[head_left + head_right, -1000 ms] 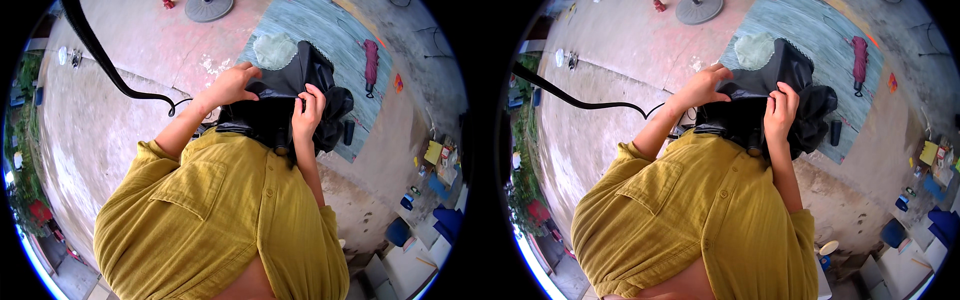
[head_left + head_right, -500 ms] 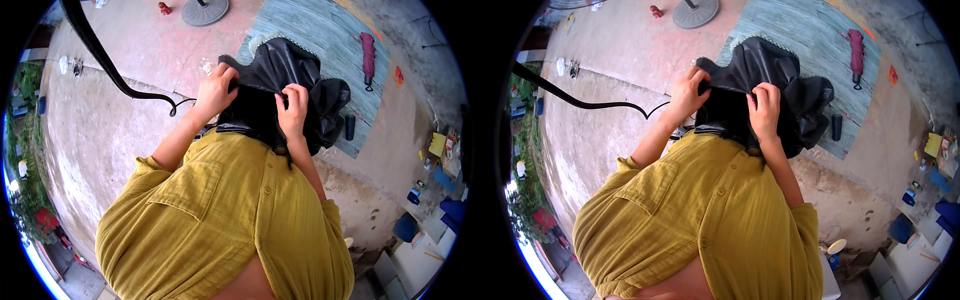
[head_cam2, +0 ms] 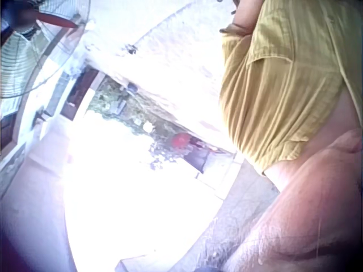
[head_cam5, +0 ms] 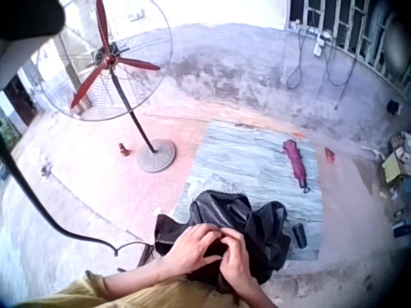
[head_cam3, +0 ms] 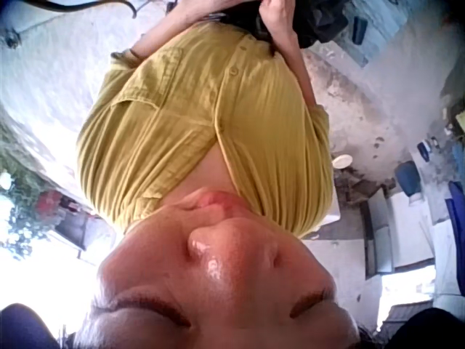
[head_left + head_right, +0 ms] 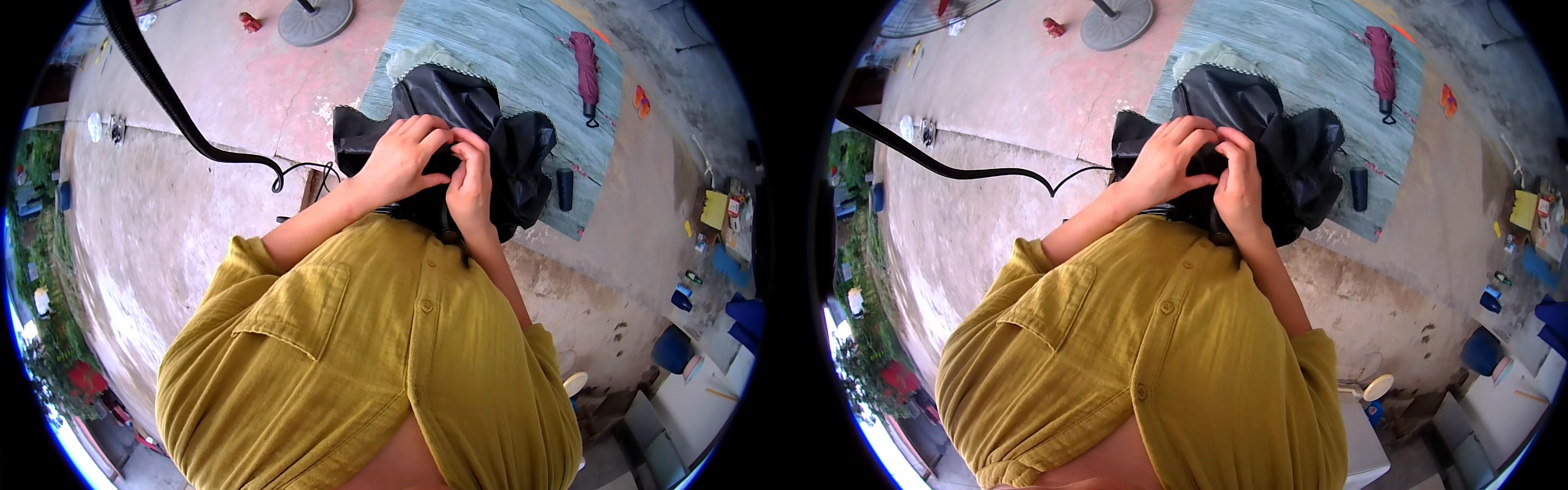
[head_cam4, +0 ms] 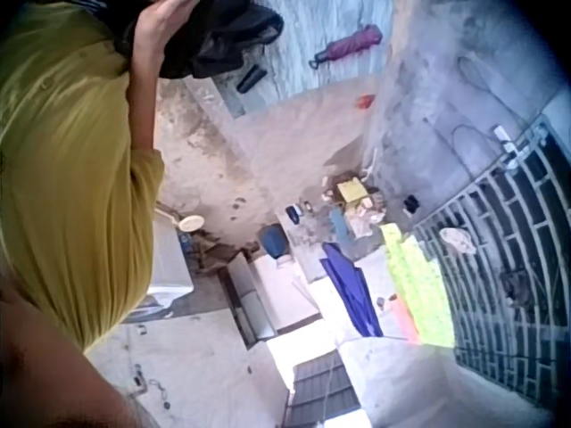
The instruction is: The person folds a black umbrella by hand, collapsing the canopy and aligning the ribs. They then wrap the folded umbrella with a strap and secure it to the handle, completing the folding process.
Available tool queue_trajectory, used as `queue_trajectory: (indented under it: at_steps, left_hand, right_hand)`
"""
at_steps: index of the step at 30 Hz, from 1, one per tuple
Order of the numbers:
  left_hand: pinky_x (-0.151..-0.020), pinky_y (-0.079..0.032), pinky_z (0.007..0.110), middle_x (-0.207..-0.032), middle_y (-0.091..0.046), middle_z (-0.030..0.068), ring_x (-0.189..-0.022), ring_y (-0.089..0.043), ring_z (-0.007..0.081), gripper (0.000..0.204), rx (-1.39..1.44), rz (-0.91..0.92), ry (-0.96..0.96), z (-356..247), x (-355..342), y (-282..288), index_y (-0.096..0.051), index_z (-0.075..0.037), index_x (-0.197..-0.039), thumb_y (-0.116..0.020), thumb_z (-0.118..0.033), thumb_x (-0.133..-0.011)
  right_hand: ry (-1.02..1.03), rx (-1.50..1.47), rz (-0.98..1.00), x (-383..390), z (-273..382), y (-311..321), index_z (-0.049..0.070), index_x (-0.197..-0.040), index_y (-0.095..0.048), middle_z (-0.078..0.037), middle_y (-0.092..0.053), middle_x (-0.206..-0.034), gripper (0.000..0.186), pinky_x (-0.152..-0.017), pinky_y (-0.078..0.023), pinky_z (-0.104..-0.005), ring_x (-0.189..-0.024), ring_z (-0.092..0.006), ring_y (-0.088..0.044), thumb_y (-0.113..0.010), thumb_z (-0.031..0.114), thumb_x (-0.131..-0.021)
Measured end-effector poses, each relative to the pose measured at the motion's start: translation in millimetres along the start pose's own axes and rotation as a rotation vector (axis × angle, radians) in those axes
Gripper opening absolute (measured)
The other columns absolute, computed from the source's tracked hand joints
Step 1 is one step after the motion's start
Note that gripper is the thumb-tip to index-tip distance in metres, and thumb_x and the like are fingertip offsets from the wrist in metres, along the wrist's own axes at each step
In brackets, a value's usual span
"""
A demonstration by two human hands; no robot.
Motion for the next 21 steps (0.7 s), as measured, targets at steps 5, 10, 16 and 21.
queue_trajectory:
  at_steps: [5,10,16,21]
  left_hand:
    - [-0.069,-0.047,0.036,-0.081,-0.055,0.0064,-0.077,-0.056,0.0265,0.020,0.038,-0.061,-0.027,20,4,-17,-0.054,-0.005,-0.077,-0.070,-0.001,-0.066]
    - [-0.063,-0.044,0.036,-0.076,-0.052,0.0078,-0.071,-0.054,0.0280,0.020,-0.029,-0.155,0.062,25,15,-10,-0.049,-0.005,-0.071,-0.064,0.004,-0.062]
    - [-0.073,-0.042,0.036,-0.083,-0.054,0.0067,-0.081,-0.056,0.0276,0.031,0.002,0.092,0.216,12,22,5,-0.053,-0.006,-0.087,-0.075,-0.014,-0.067]
    - [-0.081,-0.044,0.039,-0.098,-0.052,0.0098,-0.096,-0.054,0.0285,0.049,-0.047,0.038,0.070,-3,-19,-1,-0.054,-0.005,-0.098,-0.082,-0.024,-0.063]
  right_hand:
    - [0.012,0.610,-0.202,-4,10,44,0.004,-0.103,-0.054,-0.011,-0.056,-0.116,0.032,-0.093,-0.038,-0.0419,-0.108,-0.0314,-0.053,-0.067,-0.001,-0.074]
    - [-0.414,0.406,-0.319,24,-58,67,0.003,-0.087,-0.059,-0.009,-0.060,-0.080,0.015,-0.072,-0.047,-0.0355,-0.073,-0.0264,-0.058,-0.068,0.005,-0.076]
    - [-0.461,0.225,-0.368,21,-60,61,0.002,-0.088,-0.055,-0.008,-0.060,-0.082,0.010,-0.065,-0.047,-0.0317,-0.068,-0.0206,-0.056,-0.063,0.006,-0.082]
    - [-0.372,0.313,-0.322,10,-51,54,0.003,-0.086,-0.054,-0.010,-0.058,-0.084,0.012,-0.068,-0.046,-0.0357,-0.077,-0.0272,-0.057,-0.065,0.006,-0.082]
Point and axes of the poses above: each hand's wrist, its own x-axis away from the middle knuckle, its own y-axis out of the back of the hand, z = x × y, the point moved 2 cm from there along -x, towards the middle knuckle
